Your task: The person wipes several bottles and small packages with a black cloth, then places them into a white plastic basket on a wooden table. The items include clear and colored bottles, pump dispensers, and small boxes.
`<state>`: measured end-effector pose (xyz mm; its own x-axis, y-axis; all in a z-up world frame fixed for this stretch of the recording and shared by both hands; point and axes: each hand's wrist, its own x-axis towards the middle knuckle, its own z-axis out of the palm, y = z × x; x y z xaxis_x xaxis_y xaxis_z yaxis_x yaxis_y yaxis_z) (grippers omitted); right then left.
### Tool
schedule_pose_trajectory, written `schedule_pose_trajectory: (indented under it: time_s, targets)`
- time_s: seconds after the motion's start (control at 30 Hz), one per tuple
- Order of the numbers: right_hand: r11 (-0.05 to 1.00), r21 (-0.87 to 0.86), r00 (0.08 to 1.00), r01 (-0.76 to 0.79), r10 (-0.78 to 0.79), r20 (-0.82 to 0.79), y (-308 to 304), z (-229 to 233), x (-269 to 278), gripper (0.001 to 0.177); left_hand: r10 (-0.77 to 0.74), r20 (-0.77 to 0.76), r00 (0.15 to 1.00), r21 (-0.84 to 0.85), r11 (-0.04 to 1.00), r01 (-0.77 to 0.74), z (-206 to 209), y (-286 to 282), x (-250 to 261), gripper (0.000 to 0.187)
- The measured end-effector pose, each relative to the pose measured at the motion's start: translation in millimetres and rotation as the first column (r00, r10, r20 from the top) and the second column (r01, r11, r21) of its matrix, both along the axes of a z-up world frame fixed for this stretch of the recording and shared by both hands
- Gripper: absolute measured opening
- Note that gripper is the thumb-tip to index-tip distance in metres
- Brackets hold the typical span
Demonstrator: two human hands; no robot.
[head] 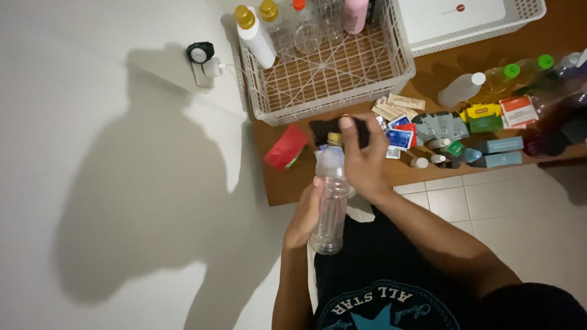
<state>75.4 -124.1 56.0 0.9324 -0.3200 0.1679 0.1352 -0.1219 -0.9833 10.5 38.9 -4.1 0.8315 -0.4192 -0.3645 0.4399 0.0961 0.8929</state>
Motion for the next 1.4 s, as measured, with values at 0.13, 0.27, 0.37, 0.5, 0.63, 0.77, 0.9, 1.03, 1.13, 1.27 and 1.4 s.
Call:
schedule_pose_trajectory:
  time_s: [0.13, 0.27, 0.37, 0.5, 0.63, 0.77, 0.9, 1.03, 1.13, 1.27, 1.4]
  targets:
    - [0.961, 0.134, 0.960, 0.243, -0.258, 0.110, 16.4, 0.5, -14.9, 0.016, 0.035, -0.010, 0.999, 0.093, 0.995, -0.034, 22.1, -9.2, 8.7, 0.076]
    - [0.986, -0.114, 0.982, -0.119, 0.134, 0.136, 28.9, 13.3, -49.6, 0.030, 0.469, 0.195, 0.862, 0.185, 0.845, -0.502, 12.0, -12.5, 16.6, 0.073]
    - [0.953, -0.107, 0.956, -0.285, 0.290, 0.038, 37.4, -9.7, -74.3, 0.036, 0.643, 0.515, 0.566, 0.057, 0.633, -0.772, 2.8, -12.8, 14.5, 0.079]
    - [0.884, 0.456, 0.925, -0.106, 0.257, -0.282, 37.2, -51.8, -86.6, 0.034, 0.669, 0.654, 0.352, -0.178, 0.589, -0.789, -2.7, -26.0, 12.7, 0.079]
    - [0.548, 0.807, 0.766, 0.222, 0.414, -0.492, 19.5, -71.3, -89.6, 0.033, 0.667, 0.700, 0.253, -0.328, 0.616, -0.716, -0.6, -25.9, 17.8, 0.088]
    - [0.963, 0.269, 0.857, -0.017, 0.153, -0.493, 3.4, -121.3, -82.3, 0.032, 0.610, 0.604, 0.513, -0.108, 0.700, -0.706, -3.8, -3.8, 6.2, 0.089]
    - [0.977, -0.199, 0.899, -0.071, -0.024, -0.438, 20.2, -181.6, -69.5, 0.038, 0.552, 0.502, 0.666, -0.035, 0.783, -0.621, 5.4, 8.3, 4.1, 0.076]
    - [0.555, -0.797, 0.972, -0.237, 0.142, -0.190, 32.4, -210.7, -74.0, 0.049, 0.584, 0.385, 0.715, -0.091, 0.795, -0.600, 18.5, 18.7, 8.8, 0.071]
    - [0.568, -0.786, 0.969, -0.244, 0.172, -0.176, 38.4, -200.7, -75.0, 0.049, 0.535, 0.415, 0.736, -0.040, 0.819, -0.573, 26.0, 30.2, 15.5, 0.068]
    - [0.781, -0.585, 0.967, -0.219, 0.093, -0.238, 27.0, -143.9, -55.8, 0.043, 0.500, 0.532, 0.684, -0.065, 0.829, -0.555, 46.7, 26.2, 38.3, 0.065]
    - [0.886, -0.431, 0.983, -0.172, 0.126, -0.133, 19.3, -30.6, -7.3, 0.053, 0.394, 0.665, 0.635, 0.032, 0.834, -0.552, 59.1, 9.0, 79.4, 0.070]
